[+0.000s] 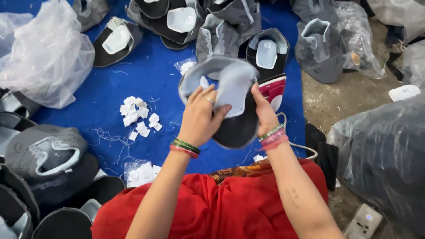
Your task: Ironing small white patches onto the inside of shoe uppers.
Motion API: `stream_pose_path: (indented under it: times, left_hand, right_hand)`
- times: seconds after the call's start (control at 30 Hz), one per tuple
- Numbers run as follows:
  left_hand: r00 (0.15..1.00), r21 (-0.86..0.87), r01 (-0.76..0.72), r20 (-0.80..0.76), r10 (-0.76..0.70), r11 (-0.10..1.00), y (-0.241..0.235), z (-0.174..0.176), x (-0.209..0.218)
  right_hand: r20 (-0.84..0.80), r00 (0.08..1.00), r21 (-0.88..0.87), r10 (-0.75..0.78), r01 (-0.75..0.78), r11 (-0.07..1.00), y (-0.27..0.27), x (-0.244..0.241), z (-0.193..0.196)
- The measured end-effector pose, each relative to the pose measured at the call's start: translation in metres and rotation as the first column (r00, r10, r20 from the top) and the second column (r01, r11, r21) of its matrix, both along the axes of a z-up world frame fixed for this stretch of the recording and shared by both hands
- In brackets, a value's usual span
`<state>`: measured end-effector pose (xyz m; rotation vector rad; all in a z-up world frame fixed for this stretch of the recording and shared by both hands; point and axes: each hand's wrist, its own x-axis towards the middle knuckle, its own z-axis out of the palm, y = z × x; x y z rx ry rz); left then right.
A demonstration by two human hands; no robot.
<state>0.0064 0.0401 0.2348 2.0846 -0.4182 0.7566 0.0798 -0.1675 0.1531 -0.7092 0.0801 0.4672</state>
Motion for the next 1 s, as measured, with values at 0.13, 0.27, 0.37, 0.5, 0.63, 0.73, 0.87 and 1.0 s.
stream_pose_path:
  times: [0.13,0.27,0.37,0.5,0.63,0.73,0.87,1.0]
  left_hand:
    - [0.867,0.26,-0.043,-0.47,0.165,0.965,-0.015,-0.029,-0.006]
    - [0.649,-0.087,0.14,-0.744,-0.158,0.986,-0.025,-0.213,0.026]
    - [0.533,0.055,0.169,-0.845,-0.044,0.984,-0.018,-0.216,0.033]
    - [0.461,0.437,0.058,-0.809,0.365,0.897,-0.006,-0.217,0.051]
    - [0.734,0.268,-0.295,-0.551,0.397,0.917,0.003,-0.265,0.089]
    - [0.831,0.141,-0.373,-0.389,0.398,0.917,-0.003,-0.275,0.115]
    - [0.76,0.186,-0.538,-0.315,0.569,0.822,-0.008,-0.28,0.131]
    - [0.689,0.249,-0.543,-0.414,0.595,0.802,-0.006,-0.265,0.13]
  right_hand:
    - [0.415,0.908,-0.731,-0.053,0.367,0.575,0.002,-0.035,0.027]
    - [0.607,0.777,-0.775,0.169,0.531,0.343,0.0,-0.059,-0.026]
    - [0.343,0.673,-0.911,0.655,0.409,0.056,0.017,-0.094,-0.056]
    - [0.382,0.509,-0.899,0.772,0.397,0.184,0.017,-0.124,-0.114]
    - [0.254,0.472,-0.926,0.845,0.37,0.071,0.027,-0.134,-0.121]
    - [0.254,0.52,-0.946,0.816,0.31,0.096,0.028,-0.128,-0.134]
    - [0.376,0.614,-0.927,0.694,0.249,0.282,0.017,-0.121,-0.164]
    - [0.431,0.608,-0.901,0.667,0.325,0.287,0.022,-0.114,-0.184]
